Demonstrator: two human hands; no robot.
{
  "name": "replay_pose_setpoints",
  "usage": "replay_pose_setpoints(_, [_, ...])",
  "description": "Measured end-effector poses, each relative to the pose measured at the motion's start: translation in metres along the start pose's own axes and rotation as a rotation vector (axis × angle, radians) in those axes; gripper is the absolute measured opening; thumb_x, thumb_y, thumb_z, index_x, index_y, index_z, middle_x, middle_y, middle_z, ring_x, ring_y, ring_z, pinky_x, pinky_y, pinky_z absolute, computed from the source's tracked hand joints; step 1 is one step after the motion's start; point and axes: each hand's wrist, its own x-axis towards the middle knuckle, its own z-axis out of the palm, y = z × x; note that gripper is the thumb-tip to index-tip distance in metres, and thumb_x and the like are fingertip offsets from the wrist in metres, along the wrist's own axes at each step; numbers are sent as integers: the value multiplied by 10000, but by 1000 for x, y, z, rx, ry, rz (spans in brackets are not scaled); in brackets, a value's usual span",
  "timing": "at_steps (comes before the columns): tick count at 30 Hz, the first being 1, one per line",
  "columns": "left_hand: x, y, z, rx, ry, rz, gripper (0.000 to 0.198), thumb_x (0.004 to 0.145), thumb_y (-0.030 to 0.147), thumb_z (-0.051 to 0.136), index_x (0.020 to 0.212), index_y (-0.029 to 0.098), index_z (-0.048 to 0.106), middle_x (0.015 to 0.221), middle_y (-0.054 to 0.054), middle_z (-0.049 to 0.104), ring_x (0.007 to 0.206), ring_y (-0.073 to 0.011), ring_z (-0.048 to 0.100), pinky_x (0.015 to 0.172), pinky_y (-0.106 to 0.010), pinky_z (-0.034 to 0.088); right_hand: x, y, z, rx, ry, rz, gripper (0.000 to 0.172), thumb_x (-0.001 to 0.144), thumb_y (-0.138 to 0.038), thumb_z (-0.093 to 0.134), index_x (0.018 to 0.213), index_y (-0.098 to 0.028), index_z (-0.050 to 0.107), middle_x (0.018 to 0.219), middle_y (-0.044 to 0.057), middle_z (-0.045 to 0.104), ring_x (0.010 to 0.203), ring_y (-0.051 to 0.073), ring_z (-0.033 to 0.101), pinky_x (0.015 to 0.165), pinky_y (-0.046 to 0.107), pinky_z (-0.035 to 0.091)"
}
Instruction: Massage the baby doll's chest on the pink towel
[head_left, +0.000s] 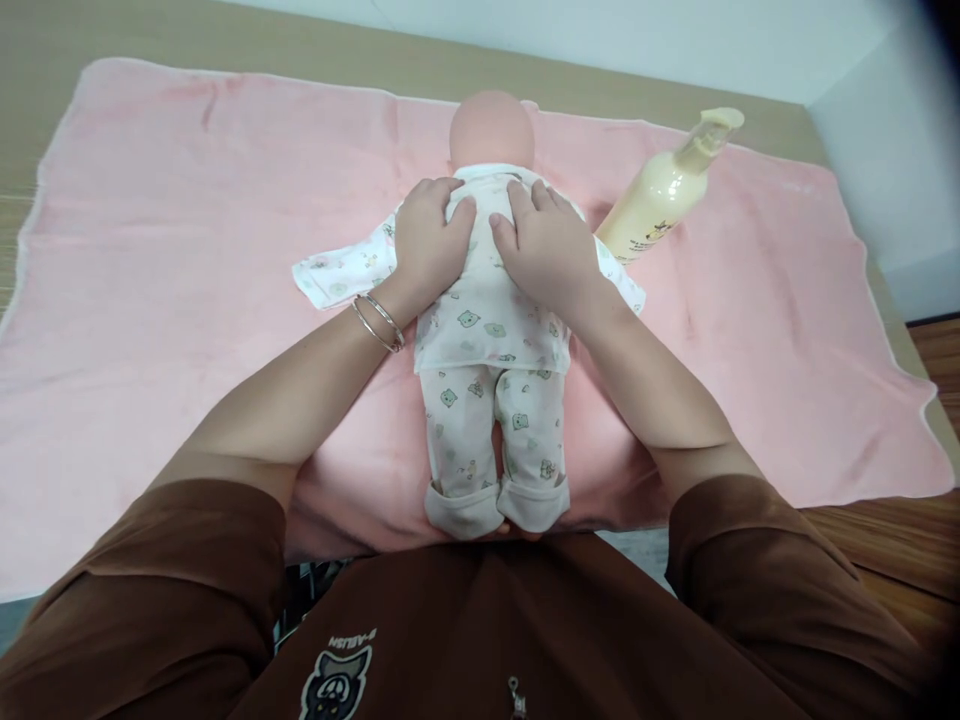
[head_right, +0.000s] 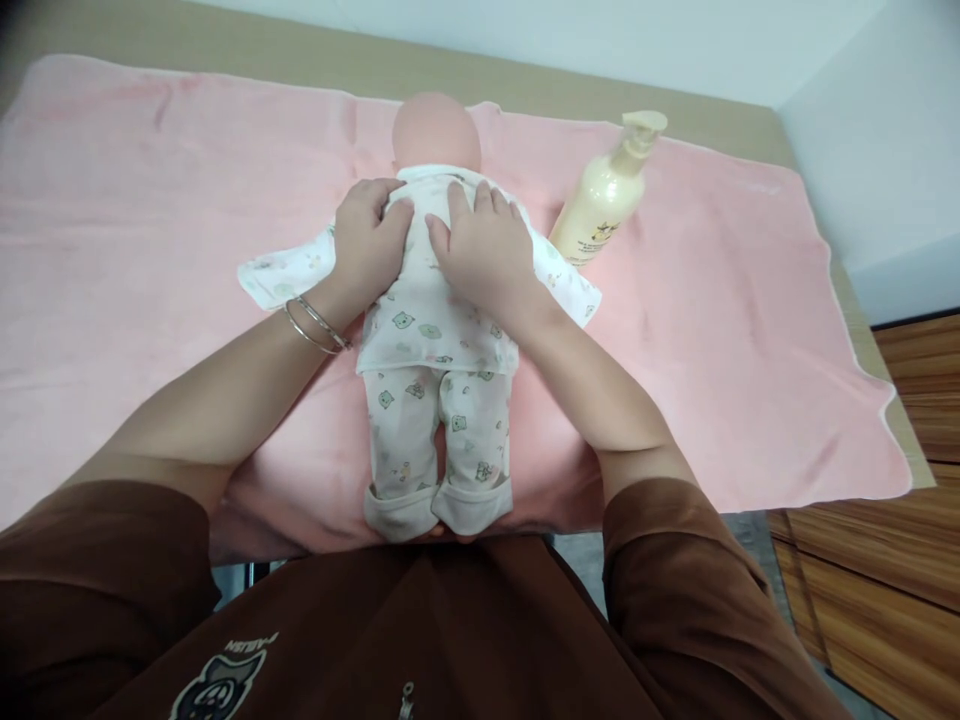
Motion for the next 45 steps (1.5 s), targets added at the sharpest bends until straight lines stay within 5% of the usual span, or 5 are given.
replay_pose_setpoints(9, [2,0,0,63,-49,-30,401,936,384,300,1196,246,573,1211,-12,599,1133,-170,486,1027,-355,355,-37,-37,-6,-188,40,-115,520,1025,-386,168,1282,-61,482,1166,242,531,1130,367,474,961,503,411])
replay_pose_setpoints(19, [0,1,-2,2,-10,2,326,947,395,390,1153,253,598,1177,-15,615,1131,-200,516,1037,-393,381,7,14,0,91,-21,-3,624,1003,-609,209,1200,-104,518,1227,185,558,1144,331,511,984,466,414])
replay_pose_setpoints(30, [0,-1,-2,31,-52,-14,368,950,448,334,1185,291,570,1225,5,592,1151,-195,489,1053,-389,361,-2,0,-3,56,-27,17,452,992,-502,290,1066,-143,556,1052,170,579,1093,361,507,982,528,392])
replay_pose_setpoints(36, [3,7,-8,142,-131,-42,684,907,700,129,1264,274,528,1262,-1,590,1206,-232,445,1065,-407,325,8,20,-2,148,-59,-50,532,983,-627,274,1063,-176,544,1116,129,594,1028,312,540,895,455,438])
replay_pose_setpoints(45, [-12,35,-23,223,-218,75,464,961,538,236,1112,251,568,1165,-105,571,1159,-314,456,1038,-502,335,10,25,-3,174,-92,-54,585,982,-566,344,1403,-164,401,1404,134,460,1274,329,442,1067,485,371])
